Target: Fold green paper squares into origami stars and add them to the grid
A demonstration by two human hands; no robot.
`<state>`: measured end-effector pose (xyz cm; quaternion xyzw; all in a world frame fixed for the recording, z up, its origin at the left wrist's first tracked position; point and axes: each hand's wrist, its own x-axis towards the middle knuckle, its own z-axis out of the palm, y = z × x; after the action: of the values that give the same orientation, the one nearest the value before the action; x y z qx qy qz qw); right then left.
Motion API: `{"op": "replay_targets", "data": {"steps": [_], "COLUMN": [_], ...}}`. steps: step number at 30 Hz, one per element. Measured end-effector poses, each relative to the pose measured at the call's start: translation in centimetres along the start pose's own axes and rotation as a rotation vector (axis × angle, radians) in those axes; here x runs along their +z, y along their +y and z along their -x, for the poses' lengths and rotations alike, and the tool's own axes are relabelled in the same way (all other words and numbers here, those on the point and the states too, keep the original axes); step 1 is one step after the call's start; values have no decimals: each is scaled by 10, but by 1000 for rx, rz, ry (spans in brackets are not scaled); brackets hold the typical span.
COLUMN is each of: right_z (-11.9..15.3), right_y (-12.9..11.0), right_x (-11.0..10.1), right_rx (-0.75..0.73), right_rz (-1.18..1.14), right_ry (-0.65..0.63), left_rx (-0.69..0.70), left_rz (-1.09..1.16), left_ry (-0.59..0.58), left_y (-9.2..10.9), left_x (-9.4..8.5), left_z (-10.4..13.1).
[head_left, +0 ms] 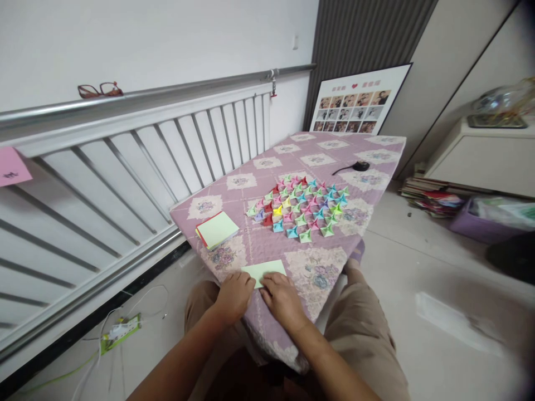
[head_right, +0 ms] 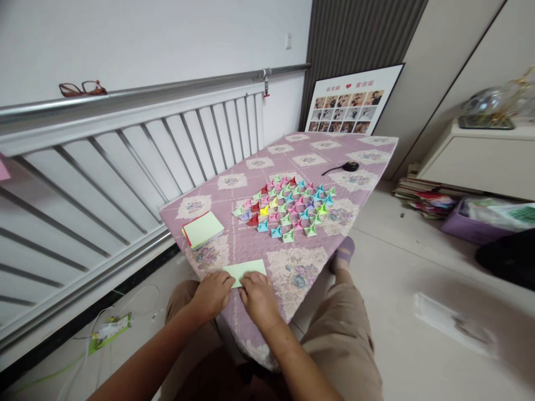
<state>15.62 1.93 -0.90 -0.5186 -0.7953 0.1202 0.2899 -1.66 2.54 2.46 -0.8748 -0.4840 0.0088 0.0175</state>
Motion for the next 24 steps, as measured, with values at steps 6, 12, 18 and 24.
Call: {"op": "replay_targets", "data": {"steps": [6,12,18,24], "right_z": [0,0,0,0], "right_y": [1,2,2,2], "right_x": [2,2,2,2], "right_rx": [0,-6,-2,-1], "right_rz": [-3,-8,-12,-25], "right_ry": [5,8,7,10], "left_rx": [-8,-9,-25,-61], "left_rz": [-35,-86,-95,-75], "left_ry": [-55,-73,-67,-71], "left_y": [7,10,11,13], "left_x": [-8,-7,-4,-1], "left_z": [-6,-12,-14,-19]}}
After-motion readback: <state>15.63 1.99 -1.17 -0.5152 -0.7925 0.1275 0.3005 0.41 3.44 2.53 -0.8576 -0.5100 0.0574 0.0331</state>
